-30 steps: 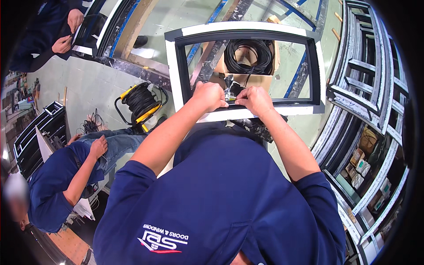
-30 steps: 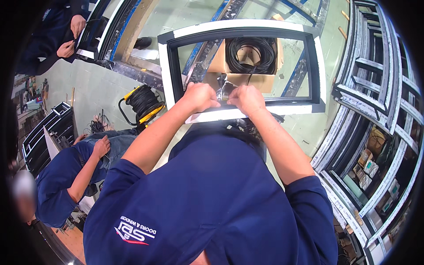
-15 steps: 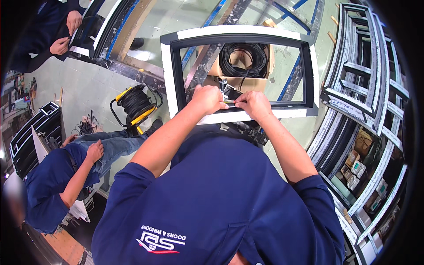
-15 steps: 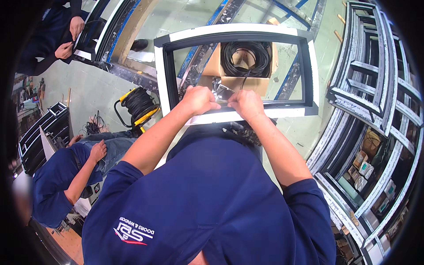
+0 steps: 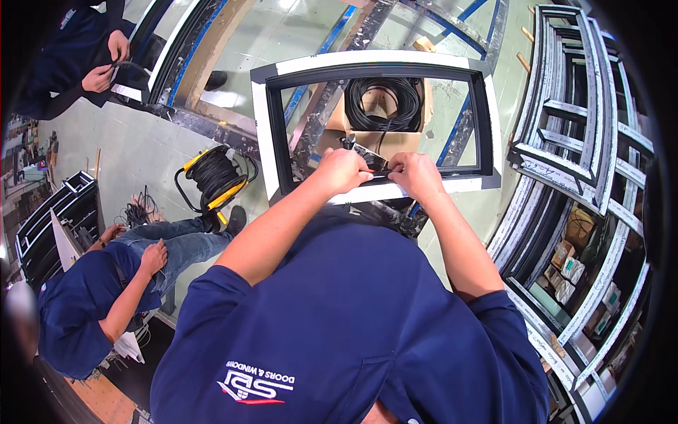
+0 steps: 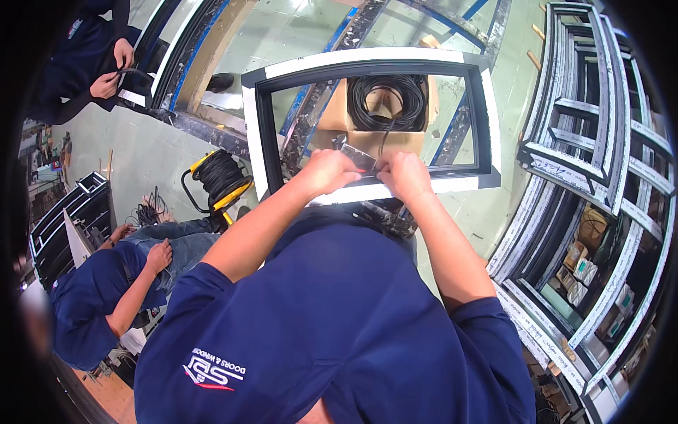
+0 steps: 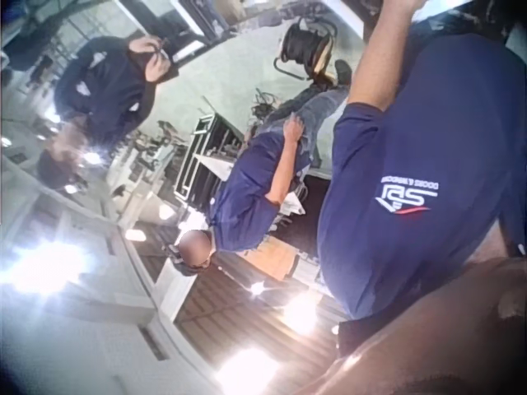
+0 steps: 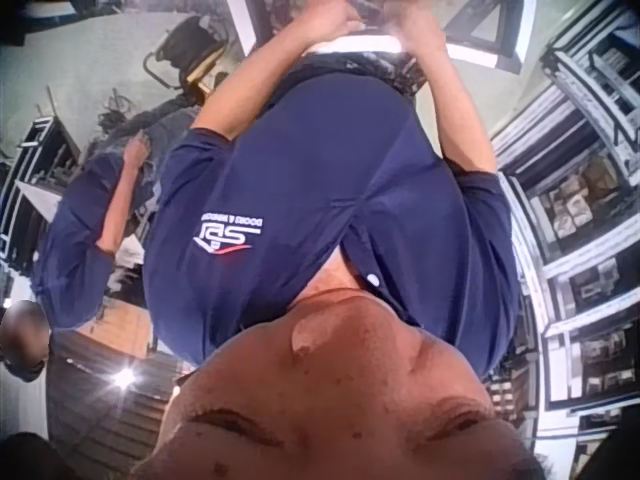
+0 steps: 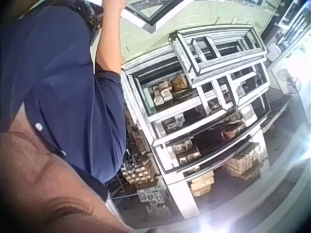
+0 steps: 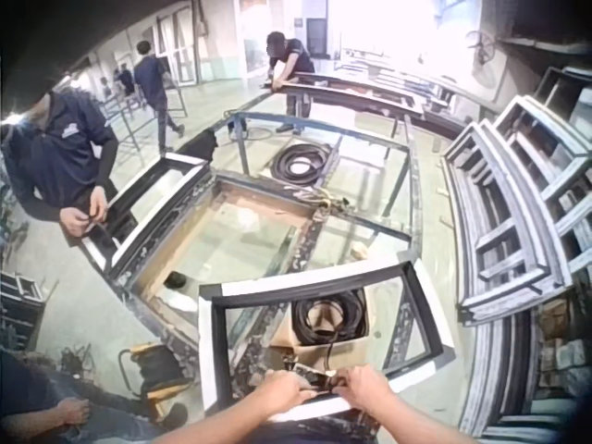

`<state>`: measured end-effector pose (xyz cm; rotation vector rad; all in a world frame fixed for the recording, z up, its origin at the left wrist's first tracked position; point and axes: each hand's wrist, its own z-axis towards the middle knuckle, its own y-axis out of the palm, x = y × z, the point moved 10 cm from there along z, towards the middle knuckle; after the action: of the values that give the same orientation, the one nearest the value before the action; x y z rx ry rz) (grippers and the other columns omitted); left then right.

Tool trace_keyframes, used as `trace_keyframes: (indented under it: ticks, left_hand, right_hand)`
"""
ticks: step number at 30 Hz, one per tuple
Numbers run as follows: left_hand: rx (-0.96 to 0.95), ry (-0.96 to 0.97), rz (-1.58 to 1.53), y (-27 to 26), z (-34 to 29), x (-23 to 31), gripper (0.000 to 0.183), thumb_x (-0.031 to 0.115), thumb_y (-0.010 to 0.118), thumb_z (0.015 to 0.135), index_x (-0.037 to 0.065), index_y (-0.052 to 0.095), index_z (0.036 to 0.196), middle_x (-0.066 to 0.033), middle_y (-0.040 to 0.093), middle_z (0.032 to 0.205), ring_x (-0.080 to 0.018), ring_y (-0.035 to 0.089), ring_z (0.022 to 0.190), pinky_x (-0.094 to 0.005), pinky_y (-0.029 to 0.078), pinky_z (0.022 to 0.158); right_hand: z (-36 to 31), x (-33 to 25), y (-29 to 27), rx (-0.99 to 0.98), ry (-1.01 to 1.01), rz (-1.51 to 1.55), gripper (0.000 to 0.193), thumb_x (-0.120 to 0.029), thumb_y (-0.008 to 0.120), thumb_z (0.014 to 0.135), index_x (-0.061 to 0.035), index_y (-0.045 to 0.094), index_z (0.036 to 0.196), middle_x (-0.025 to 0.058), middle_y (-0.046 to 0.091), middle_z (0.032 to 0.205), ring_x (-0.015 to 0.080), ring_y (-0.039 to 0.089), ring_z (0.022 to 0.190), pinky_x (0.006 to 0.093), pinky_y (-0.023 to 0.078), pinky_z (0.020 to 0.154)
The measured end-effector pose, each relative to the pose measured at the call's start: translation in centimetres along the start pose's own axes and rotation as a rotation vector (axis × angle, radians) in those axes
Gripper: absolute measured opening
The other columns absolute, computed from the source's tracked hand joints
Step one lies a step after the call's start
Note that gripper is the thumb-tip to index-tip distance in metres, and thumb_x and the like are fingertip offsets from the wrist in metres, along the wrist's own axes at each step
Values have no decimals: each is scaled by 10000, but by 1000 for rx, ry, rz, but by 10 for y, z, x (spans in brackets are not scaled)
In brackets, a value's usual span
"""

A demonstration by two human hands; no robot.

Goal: Installing a black rubber gasket or seal around the perimeter of a window frame.

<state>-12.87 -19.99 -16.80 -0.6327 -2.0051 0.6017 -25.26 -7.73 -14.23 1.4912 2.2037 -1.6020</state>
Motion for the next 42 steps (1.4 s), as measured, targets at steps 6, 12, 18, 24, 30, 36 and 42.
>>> trace_keyframes:
  ticks: [6, 12, 18, 24, 30, 36, 42]
  left_hand:
    - [33, -50, -89, 9, 14, 3, 314, 402, 809, 976, 111, 903, 1049, -175, 838, 931, -382, 810, 925, -487, 621, 947]
    - [-41, -102, -113, 10, 23, 6, 326, 377, 827, 963, 59, 887, 1002, -198, 818, 876, -378, 808, 857, -507, 622, 887]
    - [-109, -87, -193, 17, 34, 20, 333, 361, 814, 986, 33, 871, 973, -212, 798, 838, -348, 794, 793, -488, 612, 822]
    - [-99, -162, -181, 21, 32, 11, 349, 392, 835, 985, 46, 873, 952, -209, 803, 860, -363, 793, 835, -501, 609, 846]
    - [-99, -187, -194, 20, 33, 12, 342, 372, 842, 981, 36, 879, 1038, -211, 823, 913, -357, 808, 858, -474, 622, 871]
    - [-91, -186, -203, 19, 31, 17, 352, 372, 848, 977, 36, 875, 1075, -211, 831, 956, -355, 809, 886, -467, 623, 880]
    - [-43, -144, -233, 20, 27, 19, 349, 355, 854, 973, 23, 868, 1076, -193, 836, 962, -316, 810, 892, -438, 619, 866]
  right_hand:
    - [6, 12, -1, 73, 18, -56, 140, -201, 858, 876, -191, 913, 1005, 149, 842, 959, 346, 820, 962, 473, 646, 912]
    - [10, 14, 1, 14, 98, -91, 147, -200, 856, 873, -205, 915, 1008, 146, 843, 990, 357, 816, 989, 478, 648, 926]
    - [-8, 16, -13, 147, 18, -170, 277, -182, 889, 874, -133, 841, 1142, 151, 810, 1103, 374, 768, 1123, 490, 619, 966]
    - [-89, 16, -68, 514, -14, -93, 398, -183, 913, 886, -33, 732, 1207, 173, 699, 1140, 411, 679, 1136, 500, 560, 1016]
    - [-156, 115, -4, 614, 230, 116, 404, -188, 918, 924, -53, 669, 1213, 161, 702, 1171, 402, 684, 1143, 471, 547, 1007]
    - [-152, 143, -1, 576, 110, 327, 191, -147, 746, 1091, -47, 630, 1205, 153, 742, 1043, 361, 744, 946, 423, 584, 881]
    - [-108, 84, -114, 596, 56, 211, 204, -170, 724, 1093, -65, 748, 1266, 158, 766, 903, 337, 746, 816, 459, 591, 781]
